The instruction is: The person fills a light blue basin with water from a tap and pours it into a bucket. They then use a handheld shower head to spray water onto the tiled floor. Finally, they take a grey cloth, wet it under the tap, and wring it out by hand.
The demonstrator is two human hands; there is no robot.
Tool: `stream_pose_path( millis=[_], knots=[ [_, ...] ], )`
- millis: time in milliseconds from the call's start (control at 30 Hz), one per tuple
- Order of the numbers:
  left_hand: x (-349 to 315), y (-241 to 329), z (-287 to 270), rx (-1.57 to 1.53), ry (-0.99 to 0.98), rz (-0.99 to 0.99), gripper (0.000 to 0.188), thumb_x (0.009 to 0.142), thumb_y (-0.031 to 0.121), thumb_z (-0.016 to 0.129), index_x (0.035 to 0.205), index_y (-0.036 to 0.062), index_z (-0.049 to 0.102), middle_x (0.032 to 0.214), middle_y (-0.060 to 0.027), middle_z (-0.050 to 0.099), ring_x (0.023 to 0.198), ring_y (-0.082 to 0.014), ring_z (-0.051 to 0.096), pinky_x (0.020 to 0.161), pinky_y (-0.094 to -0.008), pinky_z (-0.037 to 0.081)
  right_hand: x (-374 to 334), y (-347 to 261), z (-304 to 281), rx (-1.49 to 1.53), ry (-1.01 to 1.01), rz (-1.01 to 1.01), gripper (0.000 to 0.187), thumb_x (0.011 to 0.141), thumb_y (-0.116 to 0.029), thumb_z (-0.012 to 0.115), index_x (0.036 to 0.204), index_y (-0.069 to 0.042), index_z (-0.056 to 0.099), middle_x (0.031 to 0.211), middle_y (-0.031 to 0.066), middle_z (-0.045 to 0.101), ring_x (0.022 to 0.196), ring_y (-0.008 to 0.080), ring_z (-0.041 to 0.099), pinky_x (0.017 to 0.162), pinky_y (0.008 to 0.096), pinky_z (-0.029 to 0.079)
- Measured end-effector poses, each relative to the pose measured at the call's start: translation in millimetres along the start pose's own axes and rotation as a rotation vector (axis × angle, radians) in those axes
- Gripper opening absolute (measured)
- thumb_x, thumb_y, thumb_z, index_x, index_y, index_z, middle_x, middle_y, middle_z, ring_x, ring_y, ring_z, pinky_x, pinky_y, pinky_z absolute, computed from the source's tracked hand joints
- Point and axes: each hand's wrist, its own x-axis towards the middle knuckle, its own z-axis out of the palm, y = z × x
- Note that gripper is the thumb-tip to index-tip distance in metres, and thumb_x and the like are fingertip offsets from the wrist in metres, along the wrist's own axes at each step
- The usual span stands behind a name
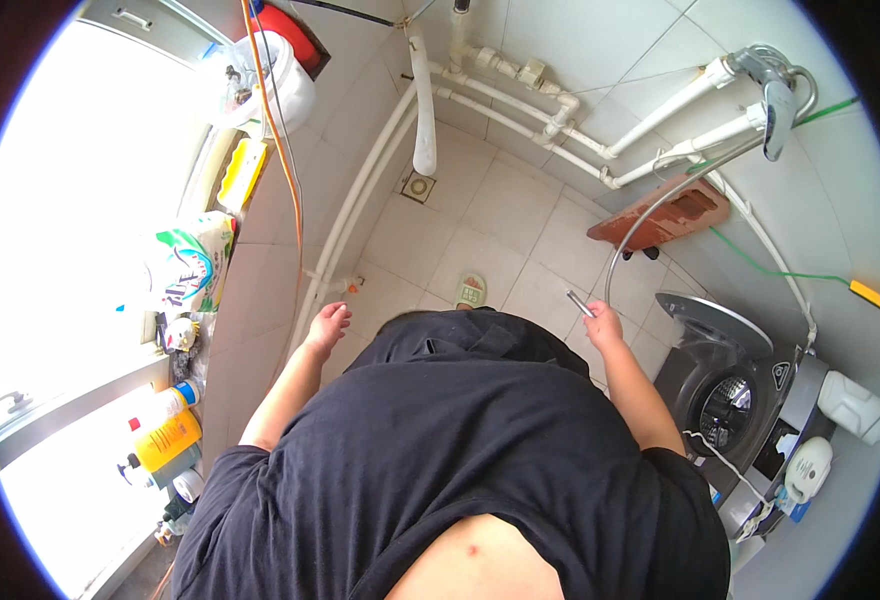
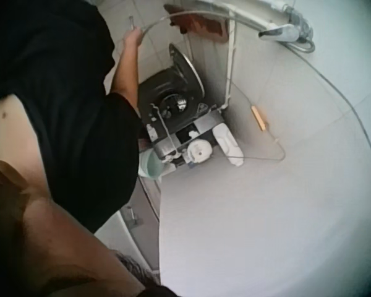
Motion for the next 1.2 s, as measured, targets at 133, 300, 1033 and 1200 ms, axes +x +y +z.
stream_pose_path(
  millis=[133,300,1033,1200],
  knots=[
    [-1,-39,-9,0.009,-0.013,-0.015,0.036,0.084,0.030,0.045,0.114,0.0096,0.045,0.098,-0.0044,0.056,0.084,-0.0150,0.051,0.069,-0.0302,0.041,1,-16,-8,0.324,0.051,0.134,0.020,0.073,-0.002,0.054,0.093,-0.001,0.048,0.074,0.0076,0.055,0.049,0.0134,0.049,0.041,0.0251,0.043],
    [-31,-104,-37,-0.056,0.063,-0.015,0.036,0.084,0.030,0.045,0.113,0.0091,0.046,0.097,-0.0044,0.056,0.081,-0.0148,0.051,0.067,-0.0303,0.041,0,-43,-19,0.456,0.130,0.041,0.024,0.075,-0.004,0.054,0.097,-0.001,0.047,0.073,0.0059,0.054,0.047,0.0111,0.049,0.043,0.0237,0.043],
    [-165,-350,-54,-0.348,0.150,-0.169,0.033,0.086,0.030,0.042,0.112,0.0099,0.044,0.094,-0.0019,0.054,0.078,-0.0123,0.049,0.066,-0.0295,0.041,-153,-63,-41,0.312,0.301,-0.026,0.024,0.079,-0.011,0.052,0.102,-0.005,0.047,0.069,0.0034,0.054,0.043,0.0099,0.050,0.032,0.0217,0.032],
    [-178,-367,-44,-0.373,0.185,-0.164,0.032,0.086,0.030,0.042,0.111,0.0099,0.045,0.092,-0.0015,0.054,0.075,-0.0118,0.049,0.064,-0.0293,0.041,-171,-51,-51,0.293,0.310,0.028,0.023,0.079,-0.011,0.052,0.100,-0.005,0.047,0.069,0.0033,0.054,0.043,0.0105,0.050,0.031,0.0217,0.031]
  ],
)
